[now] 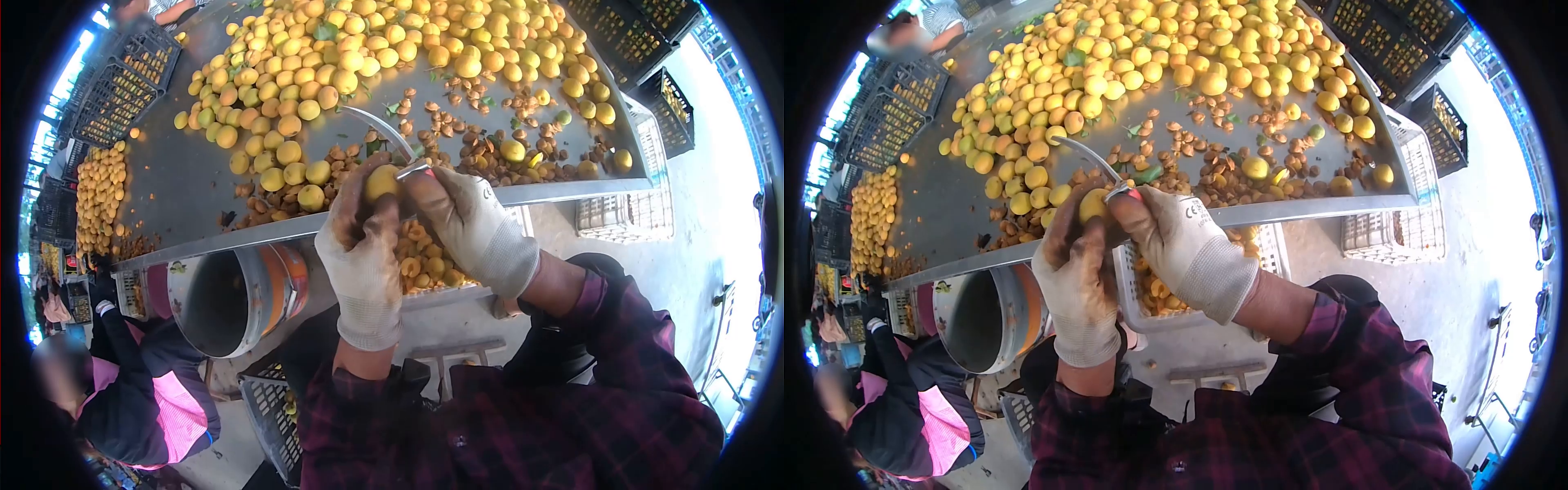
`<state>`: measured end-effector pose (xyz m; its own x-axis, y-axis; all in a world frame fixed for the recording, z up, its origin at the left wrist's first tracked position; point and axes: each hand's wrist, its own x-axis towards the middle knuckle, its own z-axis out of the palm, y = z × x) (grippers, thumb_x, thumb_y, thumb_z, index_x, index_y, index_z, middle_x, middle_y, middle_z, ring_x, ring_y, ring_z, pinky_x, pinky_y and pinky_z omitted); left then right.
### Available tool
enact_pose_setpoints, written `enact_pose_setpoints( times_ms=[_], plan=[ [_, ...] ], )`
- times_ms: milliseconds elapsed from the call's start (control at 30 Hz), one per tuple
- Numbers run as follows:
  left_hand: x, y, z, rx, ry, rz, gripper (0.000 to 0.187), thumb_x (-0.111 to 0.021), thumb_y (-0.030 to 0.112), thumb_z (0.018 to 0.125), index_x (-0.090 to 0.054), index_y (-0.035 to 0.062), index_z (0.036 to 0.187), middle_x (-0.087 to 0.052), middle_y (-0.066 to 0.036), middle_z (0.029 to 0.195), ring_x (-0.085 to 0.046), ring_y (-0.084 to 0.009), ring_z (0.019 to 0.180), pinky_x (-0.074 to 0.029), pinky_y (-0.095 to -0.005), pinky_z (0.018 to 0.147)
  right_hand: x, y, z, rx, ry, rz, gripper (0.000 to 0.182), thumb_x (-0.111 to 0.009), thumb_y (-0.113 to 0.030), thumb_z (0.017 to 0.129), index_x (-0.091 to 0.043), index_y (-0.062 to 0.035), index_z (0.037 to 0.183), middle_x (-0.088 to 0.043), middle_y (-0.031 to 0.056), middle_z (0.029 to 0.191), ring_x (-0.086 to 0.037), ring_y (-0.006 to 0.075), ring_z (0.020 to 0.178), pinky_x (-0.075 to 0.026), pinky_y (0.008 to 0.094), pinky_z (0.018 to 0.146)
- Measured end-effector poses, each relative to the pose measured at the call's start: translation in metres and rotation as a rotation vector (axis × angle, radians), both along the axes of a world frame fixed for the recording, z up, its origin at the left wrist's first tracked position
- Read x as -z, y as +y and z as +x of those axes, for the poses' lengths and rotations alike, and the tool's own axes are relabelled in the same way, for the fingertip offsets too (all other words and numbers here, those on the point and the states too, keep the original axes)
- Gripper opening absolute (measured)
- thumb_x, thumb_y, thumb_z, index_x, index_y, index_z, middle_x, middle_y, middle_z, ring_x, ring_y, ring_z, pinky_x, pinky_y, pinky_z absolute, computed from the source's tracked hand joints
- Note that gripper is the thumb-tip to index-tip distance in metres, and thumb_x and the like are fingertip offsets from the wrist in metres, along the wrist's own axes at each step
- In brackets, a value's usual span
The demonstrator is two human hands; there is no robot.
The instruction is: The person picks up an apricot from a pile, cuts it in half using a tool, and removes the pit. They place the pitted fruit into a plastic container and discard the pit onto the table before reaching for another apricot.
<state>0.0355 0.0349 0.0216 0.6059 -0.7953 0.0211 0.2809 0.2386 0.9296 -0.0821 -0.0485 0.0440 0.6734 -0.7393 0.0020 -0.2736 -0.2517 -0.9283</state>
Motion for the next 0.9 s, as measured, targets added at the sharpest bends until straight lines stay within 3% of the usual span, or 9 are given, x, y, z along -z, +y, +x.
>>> enact_pose_setpoints(
  times_ms=[67, 200, 300, 367, 400, 500, 667, 767, 900],
  plan=[
    [0.005, 0.001, -0.001, 0.029, 0.0, -0.028, 0.041, -0.066, 0.01, 0.095, -0.057, -0.0084, 0.13, -0.063, -0.013, 0.12, -0.062, -0.0171, 0.105, -0.049, -0.0302, 0.095, 0.007, 0.003, 0.002, 0.03, -0.099, 0.029, 0.058, -0.048, -0.052, 0.102, -0.061, 0.0044, 0.105, -0.066, 0.0238, 0.081, -0.067, 0.0388, 0.078, -0.05, 0.0412, 0.066],
    [0.003, 0.001, -0.005, -0.063, -0.239, 0.031, 0.039, -0.065, 0.005, 0.094, -0.058, -0.0081, 0.129, -0.063, -0.012, 0.119, -0.062, -0.0158, 0.104, -0.05, -0.029, 0.093, 0.003, 0.004, 0.0, 0.043, 0.085, 0.027, 0.06, -0.047, -0.052, 0.103, -0.06, 0.0059, 0.106, -0.065, 0.0195, 0.077, -0.066, 0.0319, 0.075, -0.051, 0.0415, 0.069],
    [-0.004, -0.002, -0.003, -0.054, -0.272, 0.031, 0.036, -0.063, 0.006, 0.095, -0.059, -0.0081, 0.128, -0.064, -0.011, 0.118, -0.061, -0.0158, 0.104, -0.05, -0.0291, 0.092, 0.007, -0.011, -0.004, -0.012, -0.036, 0.298, 0.059, -0.044, -0.055, 0.103, -0.061, 0.0017, 0.098, -0.061, 0.0124, 0.069, -0.059, 0.0233, 0.058, -0.046, 0.0383, 0.053],
    [-0.002, -0.007, 0.006, 0.012, -0.353, 0.037, 0.039, -0.06, 0.009, 0.095, -0.057, -0.0078, 0.13, -0.064, -0.013, 0.118, -0.063, -0.0197, 0.105, -0.05, -0.0332, 0.094, -0.001, -0.025, -0.02, -0.293, -0.305, 1.122, 0.046, -0.043, -0.048, 0.106, -0.056, -0.0098, 0.084, -0.047, -0.0052, 0.06, -0.038, 0.0057, 0.043, -0.025, 0.0224, 0.038],
    [-0.007, -0.01, 0.008, 0.013, -0.369, 0.036, 0.039, -0.06, 0.009, 0.095, -0.057, -0.0078, 0.13, -0.064, -0.013, 0.118, -0.063, -0.0197, 0.105, -0.05, -0.0332, 0.094, 0.001, -0.03, -0.019, -0.3, -0.319, 1.118, 0.046, -0.043, -0.048, 0.106, -0.056, -0.0098, 0.084, -0.047, -0.0052, 0.06, -0.038, 0.0057, 0.043, -0.025, 0.0224, 0.038],
    [-0.015, -0.027, 0.016, 0.169, 0.292, -0.04, 0.036, -0.055, 0.009, 0.097, -0.056, -0.0073, 0.128, -0.065, -0.016, 0.12, -0.065, -0.0256, 0.105, -0.05, -0.04, 0.098, 0.02, -0.041, -0.01, -0.511, -0.785, 1.559, 0.041, -0.039, -0.047, 0.107, -0.052, -0.0113, 0.092, -0.042, -0.0045, 0.061, -0.026, 0.002, 0.039, -0.019, 0.0196, 0.034],
    [-0.016, -0.045, 0.027, 0.15, 0.424, 0.009, 0.043, -0.044, 0.024, 0.1, -0.054, -0.005, 0.13, -0.066, -0.021, 0.115, -0.068, -0.032, 0.099, -0.054, -0.0449, 0.09, 0.013, -0.063, -0.015, -0.506, -0.897, 1.43, 0.044, -0.041, -0.05, 0.105, -0.053, -0.0093, 0.094, -0.043, -0.005, 0.061, -0.027, 0.0021, 0.042, -0.023, 0.0193, 0.037],
    [-0.018, -0.044, 0.026, 0.152, 0.416, -0.029, 0.043, -0.045, 0.023, 0.099, -0.053, -0.0044, 0.131, -0.068, -0.02, 0.111, -0.069, -0.0311, 0.095, -0.055, -0.046, 0.086, -0.007, -0.056, -0.023, -0.101, -0.443, 0.672, 0.063, -0.046, -0.067, 0.097, -0.059, -0.0059, 0.095, -0.042, -0.0043, 0.058, -0.032, 0.0046, 0.046, -0.027, 0.0215, 0.045],
    [-0.027, -0.037, 0.024, 0.184, 0.353, -0.06, 0.045, -0.048, 0.022, 0.097, -0.053, -0.0058, 0.132, -0.068, -0.019, 0.111, -0.07, -0.0275, 0.092, -0.057, -0.0408, 0.081, -0.011, -0.055, -0.023, -0.072, -0.132, 0.36, 0.064, -0.048, -0.064, 0.097, -0.065, -0.0029, 0.088, -0.053, -0.0011, 0.064, -0.047, 0.0076, 0.057, -0.038, 0.0237, 0.055]
  ],
)
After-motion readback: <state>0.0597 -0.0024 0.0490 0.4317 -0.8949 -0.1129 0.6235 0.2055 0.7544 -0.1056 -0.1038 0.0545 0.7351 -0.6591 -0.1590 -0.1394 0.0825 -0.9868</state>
